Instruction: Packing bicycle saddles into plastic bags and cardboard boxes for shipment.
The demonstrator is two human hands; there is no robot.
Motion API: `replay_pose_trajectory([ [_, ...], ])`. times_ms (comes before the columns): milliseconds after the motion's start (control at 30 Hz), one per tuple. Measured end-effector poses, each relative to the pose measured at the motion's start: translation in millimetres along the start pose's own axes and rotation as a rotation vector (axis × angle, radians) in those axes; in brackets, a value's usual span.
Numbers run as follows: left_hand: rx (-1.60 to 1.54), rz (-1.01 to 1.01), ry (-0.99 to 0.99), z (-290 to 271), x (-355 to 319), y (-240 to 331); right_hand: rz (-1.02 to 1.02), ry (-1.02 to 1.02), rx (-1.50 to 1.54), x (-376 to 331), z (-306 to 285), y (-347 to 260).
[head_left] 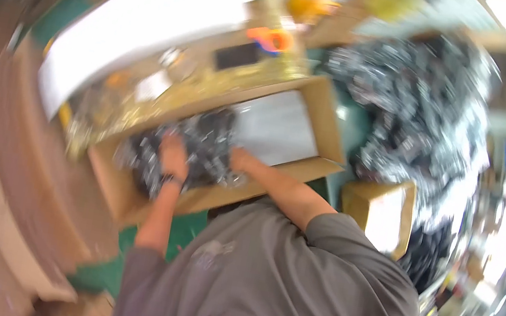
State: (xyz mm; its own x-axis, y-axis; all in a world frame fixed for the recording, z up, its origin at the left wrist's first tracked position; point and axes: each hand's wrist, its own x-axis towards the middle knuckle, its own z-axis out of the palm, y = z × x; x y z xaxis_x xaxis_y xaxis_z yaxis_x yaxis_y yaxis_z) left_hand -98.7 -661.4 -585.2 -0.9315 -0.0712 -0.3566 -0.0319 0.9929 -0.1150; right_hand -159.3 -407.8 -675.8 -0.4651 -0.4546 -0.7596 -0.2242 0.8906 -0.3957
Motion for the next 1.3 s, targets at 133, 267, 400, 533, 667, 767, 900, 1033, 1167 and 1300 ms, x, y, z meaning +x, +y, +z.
replay_pose_trajectory([
  [133,-0.439,-0.214,0.165,-16.6,-90.3,6.5,-0.402,0.670,0.396,-130.1,-118.1,15.5],
  [267,-0.675,-0.195,0.374,-102.1,-116.9,77.4,0.111,1.620,0.417,-325.5,-283.4,186.5],
  [400,-0.782,0.005,0.497,-194.5,-76.6,188.7,0.522,2.158,-0.015,-432.5,-368.8,409.6],
  [533,-0.946,0.341,0.476,-278.8,-18.2,313.9,0.911,1.546,0.116,-428.7,-428.1,482.0],
  [667,-1.291,0.519,0.084,-350.2,23.5,439.5,0.705,1.603,0.441,-439.8,-428.9,516.1],
  [767,-1.738,0.555,-0.153,-369.8,39.4,506.9,0.040,1.516,1.228,-465.8,-381.5,436.8],
  [900,-2.174,0.643,-0.659,-369.4,53.8,561.6,-0.504,1.256,1.048,-487.3,-274.3,379.9],
  [1033,-2.141,0.377,-0.497,-301.1,7.8,518.2,0.523,1.742,0.837,-513.0,-238.3,431.3],
  [1167,-2.276,0.222,-0.712,-284.7,-39.5,424.4,1.179,1.378,0.453,-510.6,-245.8,518.5],
  [1300,-2.536,0.082,-0.576,-229.9,-58.9,290.3,1.011,1.148,0.743,-545.1,-253.2,571.3],
])
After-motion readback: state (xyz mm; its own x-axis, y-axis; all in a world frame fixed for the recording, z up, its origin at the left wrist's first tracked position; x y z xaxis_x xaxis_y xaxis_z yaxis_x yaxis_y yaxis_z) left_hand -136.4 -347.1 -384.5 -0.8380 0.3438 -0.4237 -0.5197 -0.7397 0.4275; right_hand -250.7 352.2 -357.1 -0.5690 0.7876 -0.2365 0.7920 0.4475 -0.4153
